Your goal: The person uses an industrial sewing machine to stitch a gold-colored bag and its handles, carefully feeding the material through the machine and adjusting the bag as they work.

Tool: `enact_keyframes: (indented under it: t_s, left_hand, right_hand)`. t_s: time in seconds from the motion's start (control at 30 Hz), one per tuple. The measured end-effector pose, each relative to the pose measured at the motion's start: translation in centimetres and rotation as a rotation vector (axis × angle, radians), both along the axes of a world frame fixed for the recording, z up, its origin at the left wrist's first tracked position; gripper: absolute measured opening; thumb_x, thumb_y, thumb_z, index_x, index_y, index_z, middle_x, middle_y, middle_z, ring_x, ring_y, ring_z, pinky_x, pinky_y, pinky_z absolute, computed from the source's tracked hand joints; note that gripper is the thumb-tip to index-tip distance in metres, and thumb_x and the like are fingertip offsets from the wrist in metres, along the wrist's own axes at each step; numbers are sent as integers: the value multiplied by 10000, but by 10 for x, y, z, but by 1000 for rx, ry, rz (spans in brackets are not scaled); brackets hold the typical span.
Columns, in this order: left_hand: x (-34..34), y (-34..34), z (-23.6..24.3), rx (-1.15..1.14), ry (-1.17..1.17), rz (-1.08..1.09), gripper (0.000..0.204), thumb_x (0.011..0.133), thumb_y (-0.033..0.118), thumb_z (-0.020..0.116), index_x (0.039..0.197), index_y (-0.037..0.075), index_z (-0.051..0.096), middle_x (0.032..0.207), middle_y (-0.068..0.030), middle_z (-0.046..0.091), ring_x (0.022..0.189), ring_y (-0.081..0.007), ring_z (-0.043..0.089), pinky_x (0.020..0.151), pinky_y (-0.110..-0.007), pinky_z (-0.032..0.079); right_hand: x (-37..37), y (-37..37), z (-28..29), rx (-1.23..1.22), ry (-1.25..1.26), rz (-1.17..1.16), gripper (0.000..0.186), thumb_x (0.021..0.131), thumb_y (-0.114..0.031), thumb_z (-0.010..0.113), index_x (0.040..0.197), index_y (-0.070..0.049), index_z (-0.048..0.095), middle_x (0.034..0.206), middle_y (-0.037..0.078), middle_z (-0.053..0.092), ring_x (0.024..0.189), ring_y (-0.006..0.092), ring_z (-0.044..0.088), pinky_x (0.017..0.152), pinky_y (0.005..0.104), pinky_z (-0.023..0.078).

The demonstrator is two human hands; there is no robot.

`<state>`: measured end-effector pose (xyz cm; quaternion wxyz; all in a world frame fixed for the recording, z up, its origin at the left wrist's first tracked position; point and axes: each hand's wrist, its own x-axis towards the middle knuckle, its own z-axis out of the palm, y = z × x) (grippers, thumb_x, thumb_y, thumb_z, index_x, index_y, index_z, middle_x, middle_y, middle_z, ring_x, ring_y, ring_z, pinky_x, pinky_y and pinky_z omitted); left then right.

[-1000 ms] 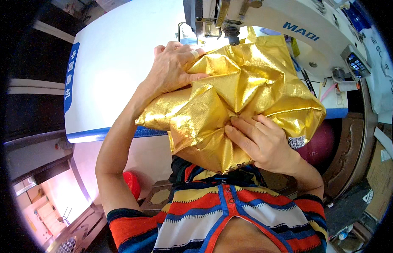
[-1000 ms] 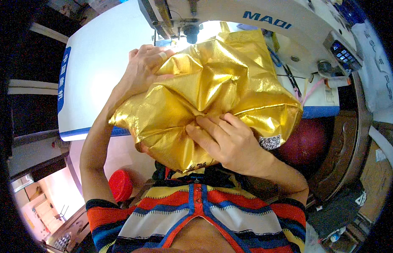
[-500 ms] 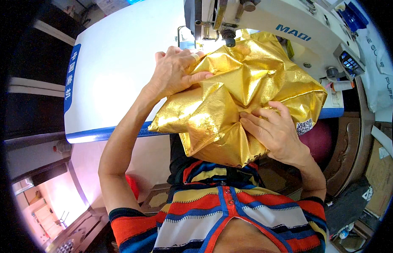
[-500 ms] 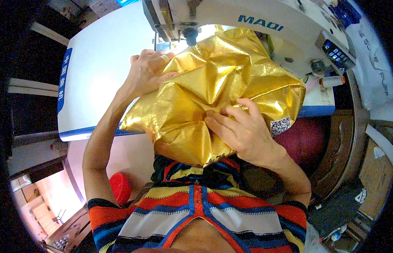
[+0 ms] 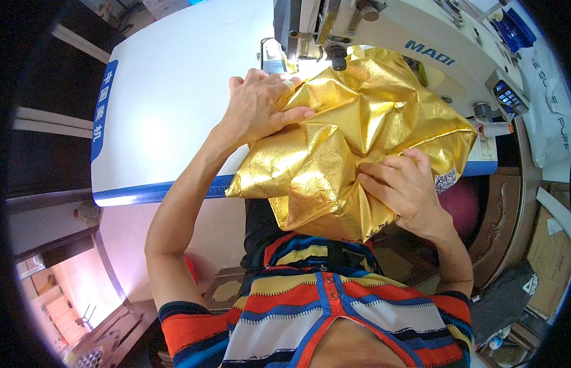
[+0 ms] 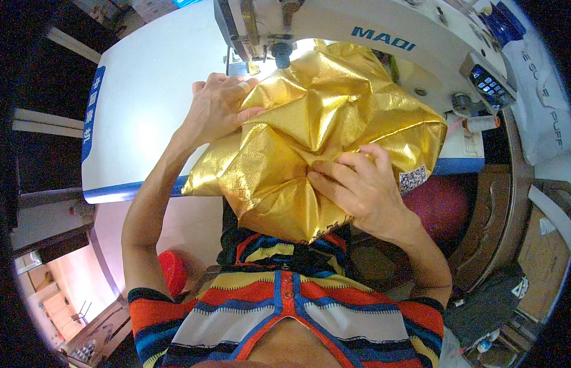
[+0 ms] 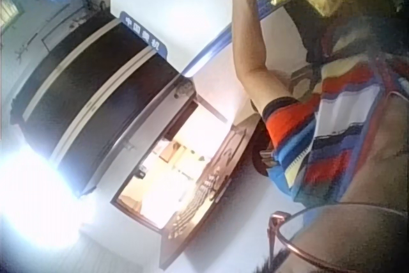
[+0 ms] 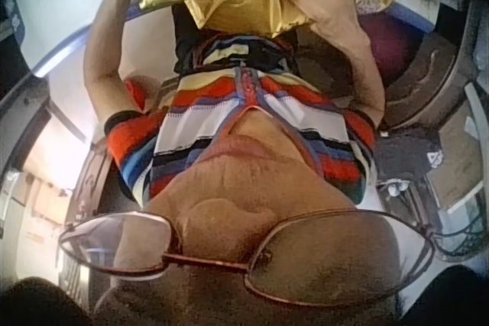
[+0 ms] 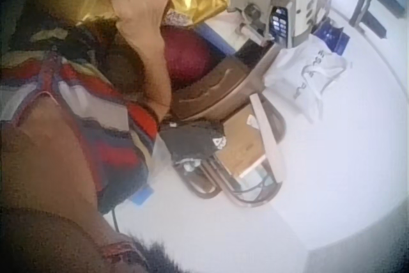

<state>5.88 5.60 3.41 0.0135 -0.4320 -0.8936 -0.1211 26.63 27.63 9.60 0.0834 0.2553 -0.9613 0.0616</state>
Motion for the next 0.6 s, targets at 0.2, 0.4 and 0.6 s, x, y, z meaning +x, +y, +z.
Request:
enact_keyframes:
  t_s: [0.2,0.4,0.6]
  left_hand:
    - [-1,-2,-14,207,-54,57,865,722,783,507,1189,65,622,966,-136,658,994,-272,510,842,-438,312]
    - [1,-3,-17,294,-82,49,803,731,740,556,1137,53,642,941,-150,660,978,-280,525,807,-431,358]
    - [5,1,-15,244,-58,69,674,748,655,611,1085,73,661,932,-107,660,978,-273,521,815,-430,358]
  right_hand:
    - [1,19,6,49,14,-74,334,766,-209,555,1082,-214,662,1067,-10,561,1017,209,497,972,495,305]
    - [-1,28,7,90,47,-119,335,751,-186,575,1065,-245,678,1063,-14,556,1044,232,497,1020,569,254]
    - [-7,32,10,85,-30,-92,377,732,-134,587,1096,-195,661,1049,-30,582,1096,207,495,1046,601,202]
